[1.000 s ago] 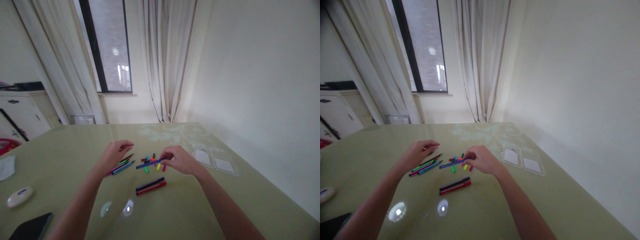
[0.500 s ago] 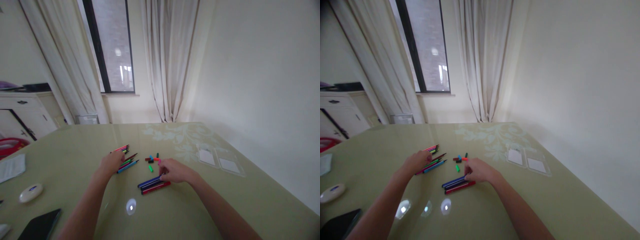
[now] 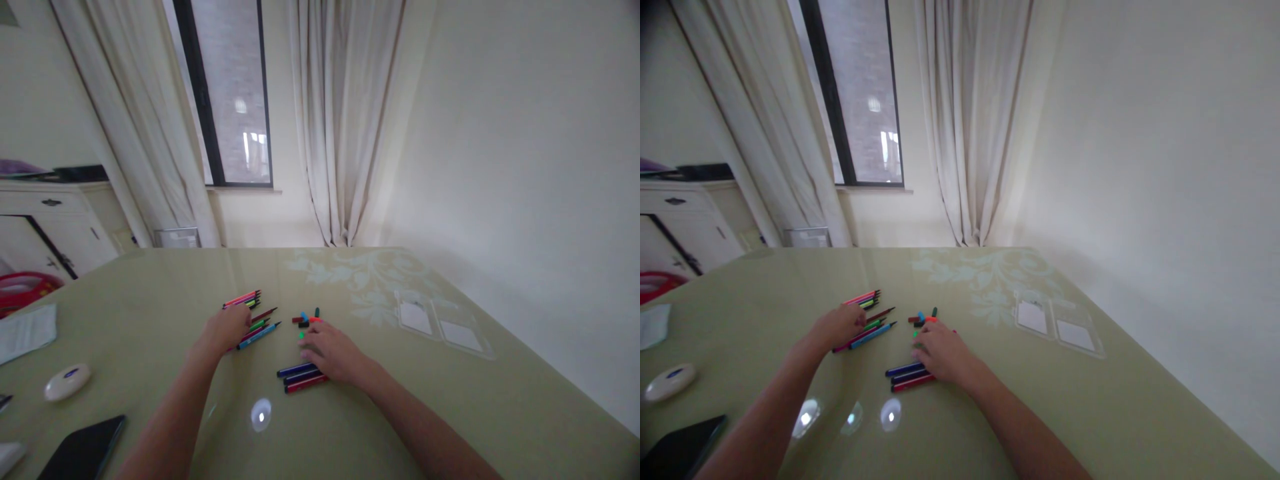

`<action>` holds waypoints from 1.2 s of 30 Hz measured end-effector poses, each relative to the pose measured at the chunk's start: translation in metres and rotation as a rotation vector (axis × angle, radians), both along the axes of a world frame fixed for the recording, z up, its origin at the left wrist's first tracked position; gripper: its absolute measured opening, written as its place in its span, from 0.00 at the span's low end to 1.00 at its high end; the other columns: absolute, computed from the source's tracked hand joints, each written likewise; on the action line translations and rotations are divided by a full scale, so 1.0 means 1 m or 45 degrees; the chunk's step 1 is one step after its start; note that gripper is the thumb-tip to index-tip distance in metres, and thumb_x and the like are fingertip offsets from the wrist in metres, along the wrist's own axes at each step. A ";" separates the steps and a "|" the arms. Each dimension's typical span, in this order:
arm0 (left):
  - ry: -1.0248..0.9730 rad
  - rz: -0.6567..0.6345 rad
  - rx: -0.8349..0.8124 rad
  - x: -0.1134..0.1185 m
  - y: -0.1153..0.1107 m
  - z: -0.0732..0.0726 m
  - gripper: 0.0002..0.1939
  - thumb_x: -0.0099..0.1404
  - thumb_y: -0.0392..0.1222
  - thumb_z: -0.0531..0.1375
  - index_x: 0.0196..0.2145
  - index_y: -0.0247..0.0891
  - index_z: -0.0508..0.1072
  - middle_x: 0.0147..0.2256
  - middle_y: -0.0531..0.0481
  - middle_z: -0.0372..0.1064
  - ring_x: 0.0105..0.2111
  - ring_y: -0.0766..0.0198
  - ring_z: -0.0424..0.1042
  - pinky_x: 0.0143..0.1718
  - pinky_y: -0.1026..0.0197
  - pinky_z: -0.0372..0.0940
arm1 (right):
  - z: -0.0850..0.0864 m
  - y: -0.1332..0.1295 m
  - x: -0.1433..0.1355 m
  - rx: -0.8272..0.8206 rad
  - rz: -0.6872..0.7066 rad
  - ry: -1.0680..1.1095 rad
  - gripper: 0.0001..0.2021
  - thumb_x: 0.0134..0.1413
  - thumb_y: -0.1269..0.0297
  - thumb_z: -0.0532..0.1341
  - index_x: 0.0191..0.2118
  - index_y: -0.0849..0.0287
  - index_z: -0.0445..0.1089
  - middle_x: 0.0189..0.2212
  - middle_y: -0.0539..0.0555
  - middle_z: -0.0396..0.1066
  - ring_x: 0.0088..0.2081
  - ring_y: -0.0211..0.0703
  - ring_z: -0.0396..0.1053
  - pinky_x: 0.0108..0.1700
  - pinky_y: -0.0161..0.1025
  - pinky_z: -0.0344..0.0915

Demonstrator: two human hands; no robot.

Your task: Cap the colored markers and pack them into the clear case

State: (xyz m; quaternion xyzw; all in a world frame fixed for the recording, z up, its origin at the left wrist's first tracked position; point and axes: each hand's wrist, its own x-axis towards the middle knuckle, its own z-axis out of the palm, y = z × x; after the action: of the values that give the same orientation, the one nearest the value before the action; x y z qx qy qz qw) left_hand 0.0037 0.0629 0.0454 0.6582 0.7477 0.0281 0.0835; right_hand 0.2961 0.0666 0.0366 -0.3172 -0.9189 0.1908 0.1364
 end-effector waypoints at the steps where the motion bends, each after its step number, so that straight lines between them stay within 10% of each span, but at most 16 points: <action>1: 0.022 0.008 -0.016 0.002 -0.001 0.002 0.06 0.59 0.36 0.59 0.29 0.40 0.77 0.37 0.39 0.79 0.40 0.49 0.78 0.43 0.53 0.67 | -0.003 0.000 -0.001 0.005 -0.025 -0.007 0.10 0.67 0.62 0.60 0.46 0.57 0.78 0.47 0.58 0.74 0.52 0.49 0.70 0.54 0.41 0.64; 9: -0.006 -0.068 0.105 0.020 -0.008 0.039 0.09 0.62 0.45 0.59 0.35 0.40 0.76 0.37 0.41 0.78 0.38 0.49 0.77 0.38 0.54 0.67 | -0.004 0.007 0.002 0.020 -0.149 0.015 0.06 0.56 0.74 0.64 0.39 0.59 0.75 0.40 0.56 0.76 0.44 0.47 0.72 0.46 0.39 0.64; 14: -0.667 -0.442 0.456 0.045 -0.014 0.064 0.13 0.68 0.51 0.59 0.41 0.40 0.76 0.36 0.47 0.79 0.35 0.59 0.77 0.37 0.59 0.69 | 0.037 0.017 0.022 -0.109 -0.327 0.514 0.06 0.55 0.70 0.64 0.40 0.59 0.74 0.33 0.52 0.77 0.28 0.37 0.69 0.34 0.34 0.64; 19: -0.742 -0.552 0.750 0.068 -0.022 0.081 0.12 0.70 0.49 0.60 0.42 0.41 0.78 0.39 0.47 0.78 0.38 0.59 0.76 0.41 0.59 0.70 | 0.080 0.023 0.051 -0.099 -0.332 0.988 0.09 0.58 0.60 0.66 0.41 0.58 0.77 0.35 0.53 0.78 0.34 0.41 0.72 0.37 0.37 0.68; 36: -1.226 -0.448 0.824 0.081 -0.033 0.092 0.13 0.65 0.48 0.66 0.44 0.41 0.83 0.36 0.48 0.78 0.28 0.66 0.71 0.23 0.67 0.60 | 0.102 0.010 0.055 -0.066 -0.231 1.121 0.08 0.56 0.62 0.70 0.42 0.55 0.81 0.37 0.53 0.80 0.38 0.43 0.75 0.43 0.40 0.72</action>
State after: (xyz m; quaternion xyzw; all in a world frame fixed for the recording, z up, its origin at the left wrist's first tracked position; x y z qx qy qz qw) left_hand 0.0848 0.0304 0.1372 0.6772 0.4593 0.5346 0.2113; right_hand 0.3509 0.0761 0.1391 -0.2885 -0.7366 0.3177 0.5226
